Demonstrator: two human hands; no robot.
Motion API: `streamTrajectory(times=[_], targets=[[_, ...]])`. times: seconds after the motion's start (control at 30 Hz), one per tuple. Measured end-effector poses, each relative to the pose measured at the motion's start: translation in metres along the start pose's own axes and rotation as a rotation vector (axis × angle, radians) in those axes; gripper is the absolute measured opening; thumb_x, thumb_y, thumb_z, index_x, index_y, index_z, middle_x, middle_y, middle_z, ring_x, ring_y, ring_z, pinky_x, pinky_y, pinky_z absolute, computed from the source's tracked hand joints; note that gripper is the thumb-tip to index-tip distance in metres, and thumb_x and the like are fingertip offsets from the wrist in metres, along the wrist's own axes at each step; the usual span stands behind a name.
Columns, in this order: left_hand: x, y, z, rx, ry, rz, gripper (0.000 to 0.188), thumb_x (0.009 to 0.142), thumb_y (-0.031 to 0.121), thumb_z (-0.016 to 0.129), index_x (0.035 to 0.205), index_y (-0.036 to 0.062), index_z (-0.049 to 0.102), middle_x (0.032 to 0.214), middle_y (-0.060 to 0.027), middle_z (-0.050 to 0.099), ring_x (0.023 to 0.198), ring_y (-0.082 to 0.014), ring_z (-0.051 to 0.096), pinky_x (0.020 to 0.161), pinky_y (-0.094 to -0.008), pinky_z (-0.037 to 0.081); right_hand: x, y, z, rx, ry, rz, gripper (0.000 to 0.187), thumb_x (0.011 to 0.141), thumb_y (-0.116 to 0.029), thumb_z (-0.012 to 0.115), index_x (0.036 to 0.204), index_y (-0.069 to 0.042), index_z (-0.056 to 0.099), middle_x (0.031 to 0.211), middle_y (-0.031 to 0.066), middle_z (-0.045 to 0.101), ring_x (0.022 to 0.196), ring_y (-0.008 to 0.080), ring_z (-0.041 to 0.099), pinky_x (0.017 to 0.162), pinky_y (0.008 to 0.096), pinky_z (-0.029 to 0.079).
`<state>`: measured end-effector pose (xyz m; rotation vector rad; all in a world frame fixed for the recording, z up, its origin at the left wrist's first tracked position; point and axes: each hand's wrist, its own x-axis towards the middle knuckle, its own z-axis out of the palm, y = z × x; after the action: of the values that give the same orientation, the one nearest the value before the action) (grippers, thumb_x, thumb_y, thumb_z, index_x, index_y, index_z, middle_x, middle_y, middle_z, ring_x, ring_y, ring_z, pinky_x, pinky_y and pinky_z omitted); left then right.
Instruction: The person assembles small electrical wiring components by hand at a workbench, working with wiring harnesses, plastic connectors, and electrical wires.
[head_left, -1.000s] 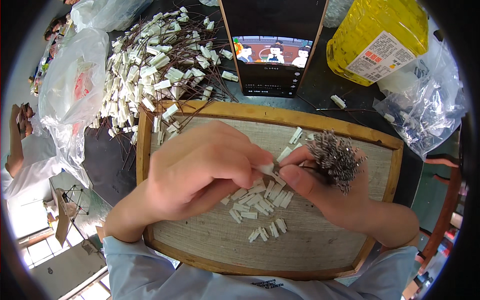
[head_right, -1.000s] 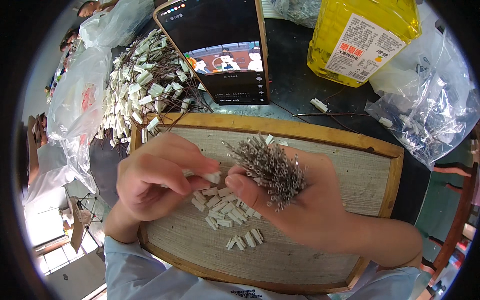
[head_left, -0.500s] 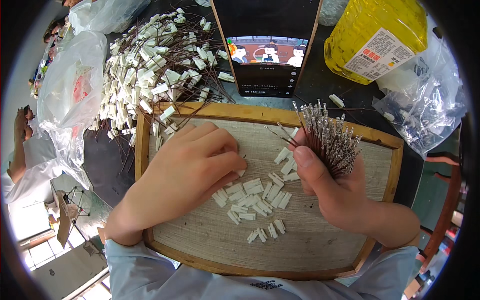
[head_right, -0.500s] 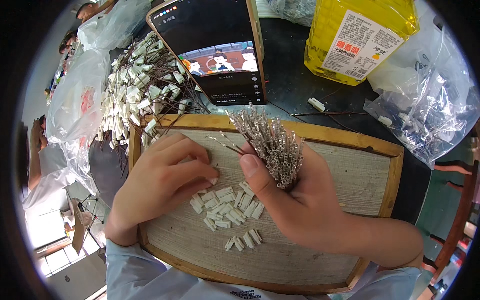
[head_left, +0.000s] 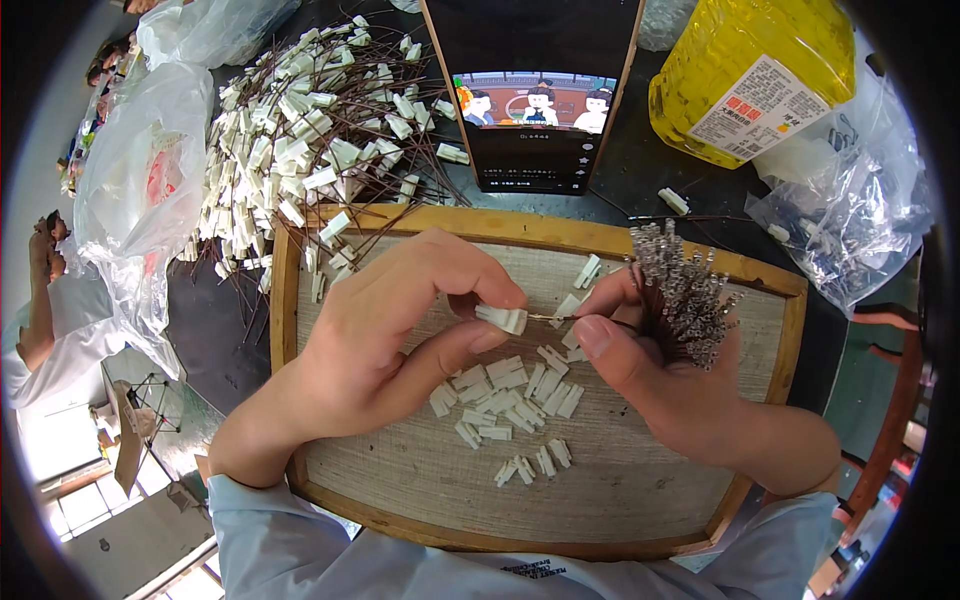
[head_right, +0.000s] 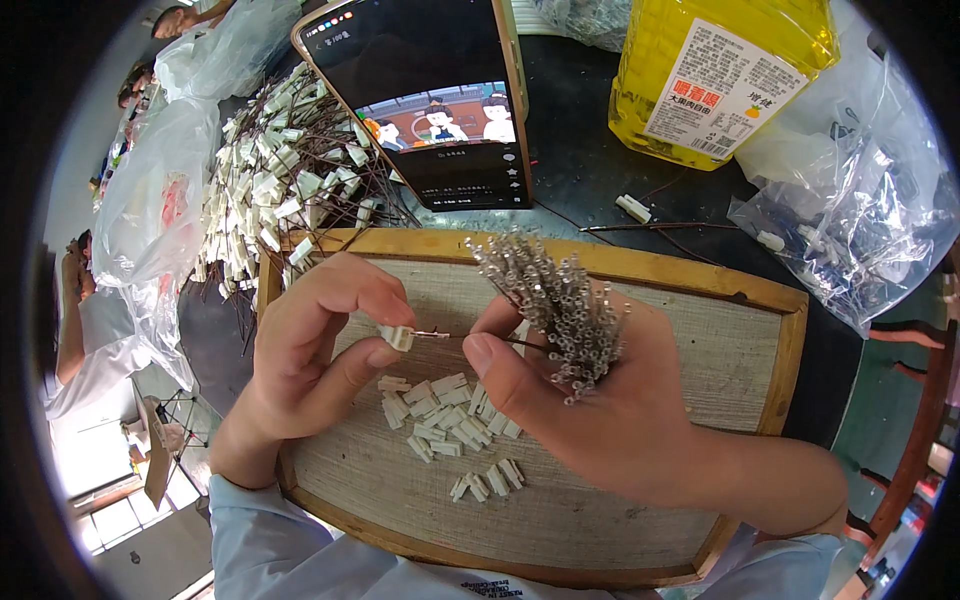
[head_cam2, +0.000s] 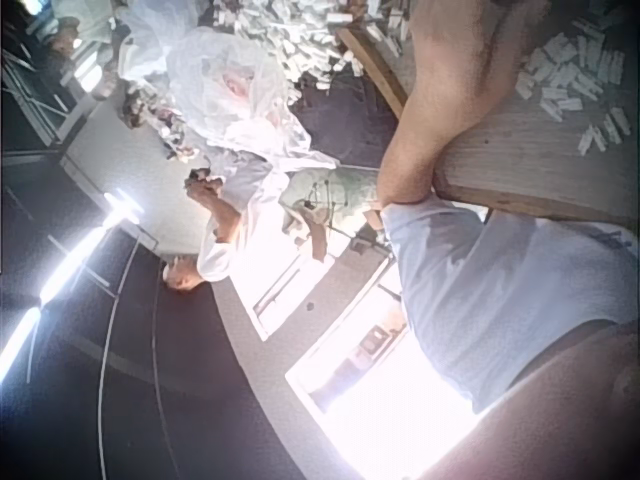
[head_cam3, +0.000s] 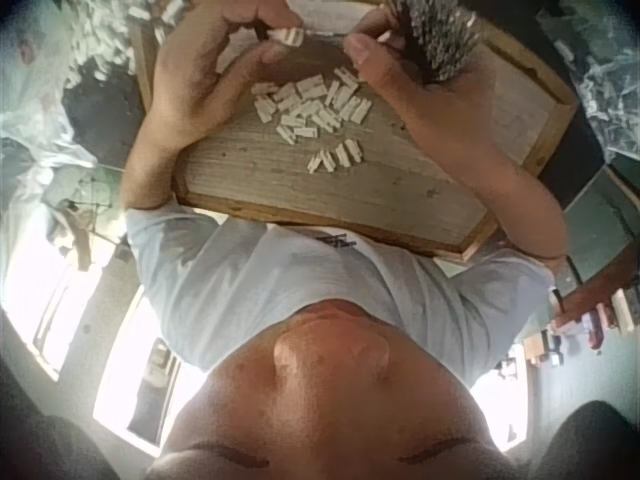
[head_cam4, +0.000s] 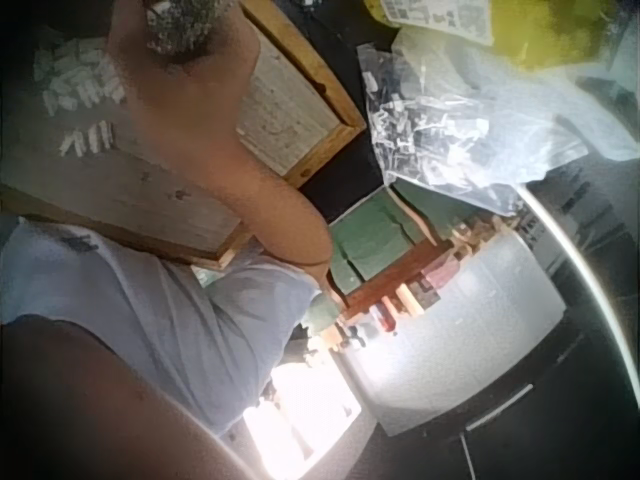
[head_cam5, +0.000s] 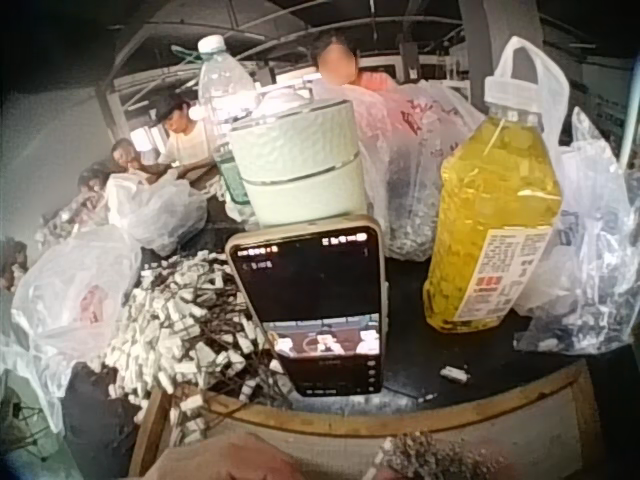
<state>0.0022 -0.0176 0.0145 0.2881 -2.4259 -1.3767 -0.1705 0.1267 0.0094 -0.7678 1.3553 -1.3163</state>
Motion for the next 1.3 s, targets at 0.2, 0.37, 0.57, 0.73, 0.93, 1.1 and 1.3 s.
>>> streamTrajectory(times=[0.2,0.37,0.57,0.73,0.93,1.1,1.3], targets=[[0.004,0.001,0.005,0.216,-0.013,0.178,0.023,0.068,-0.002,0.072,0.088,-0.0003,0.060,0.084,-0.0107,0.061,0.075,-0.0240,0.061,0.064,-0.0308,0.048,-0.003,0.005,0.002,-0.035,0.008,0.026,0.009,0.083,-0.008,0.065,0.085,0.001,0.061,0.068,-0.0005,0.058,0.061,0.0016,0.050,0.052,0.0196,0.040],[0.000,0.008,0.010,0.217,0.025,0.205,0.025,0.067,0.000,0.073,0.089,-0.0005,0.061,0.083,-0.0115,0.061,0.073,-0.0231,0.061,0.060,-0.0306,0.049,-0.002,0.006,-0.001,-0.186,-0.080,-0.139,0.012,0.081,-0.009,0.068,0.085,0.002,0.064,0.068,0.0032,0.060,0.061,0.0041,0.051,0.052,0.0215,0.041],[0.005,0.009,-0.008,0.659,0.089,0.346,0.021,0.070,-0.003,0.069,0.089,-0.0009,0.059,0.084,-0.0113,0.061,0.076,-0.0240,0.062,0.065,-0.0329,0.050,0.001,0.009,0.004,-0.127,-0.026,-0.203,0.010,0.086,-0.010,0.062,0.087,0.000,0.062,0.068,-0.0003,0.060,0.058,0.0006,0.049,0.051,0.0164,0.038],[0.008,-0.002,-0.044,1.305,0.480,0.072,0.022,0.076,-0.002,0.062,0.098,0.0014,0.059,0.097,-0.0142,0.058,0.086,-0.0279,0.058,0.072,-0.0361,0.047,0.004,0.001,-0.001,0.298,0.150,0.046,0.017,0.094,-0.022,0.051,0.089,-0.005,0.055,0.059,-0.0050,0.044,0.051,0.0018,0.037,0.044,0.0202,0.029],[0.012,0.003,0.009,0.644,-0.115,0.219,0.033,0.072,0.013,0.068,0.103,0.0047,0.059,0.104,-0.0120,0.055,0.096,-0.0307,0.054,0.082,-0.0399,0.044,-0.004,0.006,-0.001,0.369,0.188,-0.094,0.018,0.094,-0.021,0.050,0.081,-0.008,0.050,0.060,-0.0061,0.043,0.049,0.0010,0.033,0.043,0.0208,0.026],[0.021,0.000,0.032,0.673,-0.288,0.195,0.042,0.075,0.031,0.065,0.109,0.0074,0.057,0.111,-0.0115,0.053,0.103,-0.0297,0.051,0.087,-0.0408,0.041,-0.002,0.006,0.003,0.343,0.164,-0.065,0.013,0.093,-0.015,0.052,0.084,-0.006,0.054,0.063,-0.0065,0.045,0.052,0.0002,0.034,0.045,0.0199,0.025],[0.016,-0.001,0.035,0.754,-0.254,0.158,0.046,0.076,0.036,0.063,0.110,0.0048,0.055,0.117,-0.0112,0.052,0.107,-0.0271,0.049,0.090,-0.0406,0.038,-0.003,0.005,0.003,0.351,0.099,-0.005,0.013,0.093,-0.015,0.053,0.088,-0.004,0.055,0.064,-0.0062,0.047,0.054,0.0000,0.037,0.045,0.0187,0.027]])
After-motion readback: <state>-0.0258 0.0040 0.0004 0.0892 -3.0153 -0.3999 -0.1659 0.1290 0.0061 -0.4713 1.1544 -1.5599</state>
